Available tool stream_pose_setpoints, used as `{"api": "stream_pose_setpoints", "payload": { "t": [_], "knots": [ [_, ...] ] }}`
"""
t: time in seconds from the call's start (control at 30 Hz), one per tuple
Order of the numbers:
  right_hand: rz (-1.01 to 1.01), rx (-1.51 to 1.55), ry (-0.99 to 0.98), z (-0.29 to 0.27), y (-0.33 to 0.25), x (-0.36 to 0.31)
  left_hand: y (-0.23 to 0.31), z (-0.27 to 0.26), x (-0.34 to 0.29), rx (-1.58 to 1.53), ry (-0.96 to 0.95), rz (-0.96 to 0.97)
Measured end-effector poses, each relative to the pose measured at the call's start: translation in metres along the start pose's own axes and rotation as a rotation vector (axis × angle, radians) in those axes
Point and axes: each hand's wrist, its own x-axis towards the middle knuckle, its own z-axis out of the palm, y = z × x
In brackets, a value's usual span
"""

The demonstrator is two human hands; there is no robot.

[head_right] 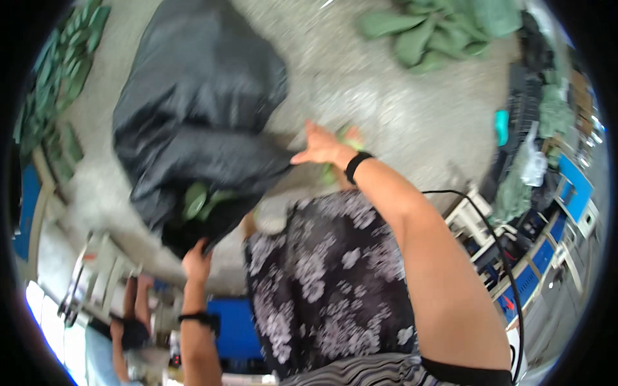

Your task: Sorting green plastic shoe lasts into a large black bag on a factory floor.

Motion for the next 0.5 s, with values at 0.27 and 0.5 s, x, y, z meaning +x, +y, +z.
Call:
{"api": "stream_pose_setpoints", "payload": {
  "t": [0.27, 0.5],
  "knots": [
    [-0.060, 0.279, 0.617, 0.091, -0.026, 0.055, 0.042, -0.007, -0.002, -0.096, 0.092, 0.249],
    [0.143, 0.526, 0.478, 0.111, -0.020, 0.023, 0.040, -0.020, -0.003, 0.112, 0.368, 0.268]
  ]
}}
